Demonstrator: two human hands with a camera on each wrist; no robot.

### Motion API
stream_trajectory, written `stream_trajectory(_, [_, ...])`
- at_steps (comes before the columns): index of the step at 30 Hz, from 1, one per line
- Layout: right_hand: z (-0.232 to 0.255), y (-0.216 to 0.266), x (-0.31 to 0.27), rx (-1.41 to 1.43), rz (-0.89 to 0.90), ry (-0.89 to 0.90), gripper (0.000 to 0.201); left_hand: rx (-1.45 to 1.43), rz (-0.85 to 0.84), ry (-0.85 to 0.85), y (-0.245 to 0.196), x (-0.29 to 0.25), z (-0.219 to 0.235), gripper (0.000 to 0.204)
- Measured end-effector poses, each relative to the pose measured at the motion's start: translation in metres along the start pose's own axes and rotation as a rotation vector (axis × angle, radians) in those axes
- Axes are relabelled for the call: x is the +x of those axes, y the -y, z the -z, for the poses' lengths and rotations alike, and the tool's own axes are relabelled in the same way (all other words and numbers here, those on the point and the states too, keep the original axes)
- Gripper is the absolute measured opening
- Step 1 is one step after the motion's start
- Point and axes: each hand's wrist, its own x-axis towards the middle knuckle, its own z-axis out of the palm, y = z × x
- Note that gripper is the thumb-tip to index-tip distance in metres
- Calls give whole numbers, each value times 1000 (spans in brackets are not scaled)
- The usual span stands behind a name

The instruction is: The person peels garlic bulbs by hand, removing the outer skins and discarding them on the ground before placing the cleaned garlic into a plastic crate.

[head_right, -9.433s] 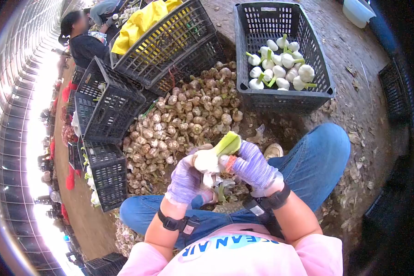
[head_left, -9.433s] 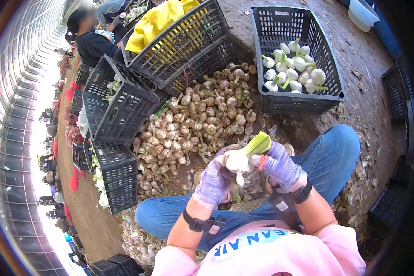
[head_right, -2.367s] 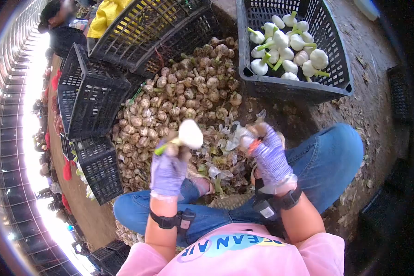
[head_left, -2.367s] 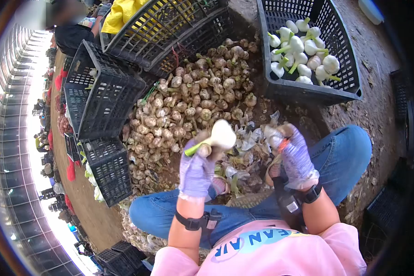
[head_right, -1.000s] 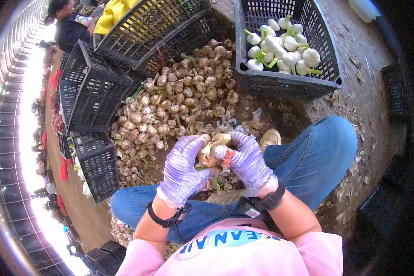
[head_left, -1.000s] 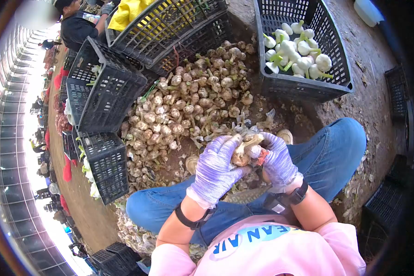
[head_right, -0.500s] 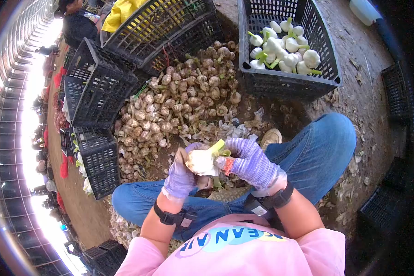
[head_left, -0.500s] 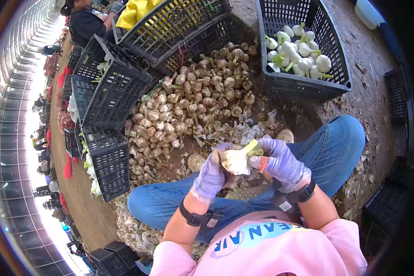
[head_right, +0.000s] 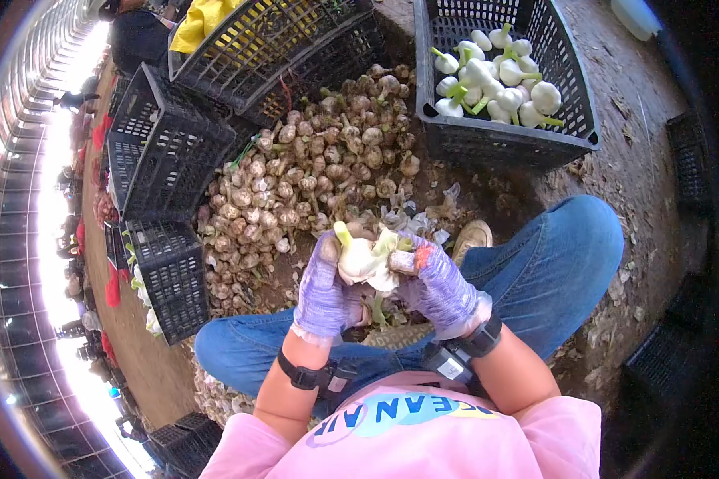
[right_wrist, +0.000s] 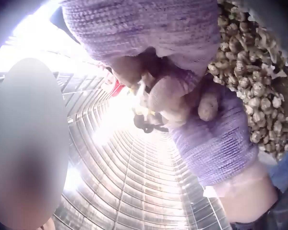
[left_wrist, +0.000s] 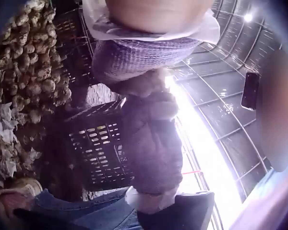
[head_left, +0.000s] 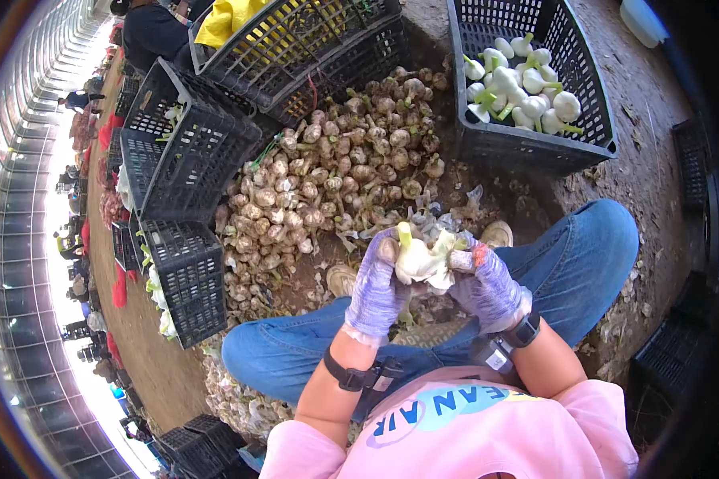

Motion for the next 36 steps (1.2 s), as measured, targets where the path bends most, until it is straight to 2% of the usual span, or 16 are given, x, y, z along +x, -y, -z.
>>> stream_trajectory(2, [5, 5, -4, -392, 43, -61, 37, 196, -98, 25, -2, 4, 5, 60])
stream_trajectory(3, [1, 6, -6, -391, 43, -63, 37, 196, -96, 25, -1, 2, 9, 60])
stream_trajectory(7, [23, -5, 0, 328, 76, 156, 50, 0, 2, 66, -9, -3, 13, 56])
stream_trajectory(9, [2, 13, -7, 172, 31, -33, 46, -75, 0, 138, -15, -1, 17, 54])
stream_trajectory(13, [-6, 17, -11, 150, 62, -24, 42, 117, -77, -87, -17, 0, 24, 45])
stream_trajectory(15, [7, 27, -8, 146, 385, -262, 40, 39, -67, -95, -20, -2, 34, 42])
stream_trajectory(17, [17, 46, -7, 174, 577, -109, 41, 17, -79, -69, -25, -7, 35, 39])
stream_trajectory(18, [7, 52, -11, 180, 601, -286, 40, 34, -130, -86, -25, -6, 34, 37])
stream_trajectory(22, [16, 42, -11, -677, 409, -310, 44, 37, -115, -153, -20, -2, 44, 32])
stream_trajectory(23, [11, 36, -17, -909, 181, -403, 44, 69, -172, -127, -16, 1, 47, 30])
stream_trajectory(25, [8, 28, -13, -1123, 196, -253, 48, 98, -218, -101, -13, 7, 49, 27])
stream_trajectory(28, [-3, 16, -1, -1297, 475, -166, 44, 487, -348, 11, -13, 10, 43, 19])
stream_trajectory(31, [-8, 16, 12, -1412, 445, -107, 33, 760, -423, 120, -18, 15, 32, 16])
stream_trajectory(33, [0, 19, 21, -1415, 450, -97, 21, 765, -413, 89, -16, 18, 32, 16])
stream_trajectory(35, [16, 27, 32, -461, 142, -436, 16, 419, -390, 51, -7, 24, 46, 15])
stream_trajectory(36, [30, 26, 35, -392, 202, -516, 12, 245, -356, 9, -3, 25, 48, 15])
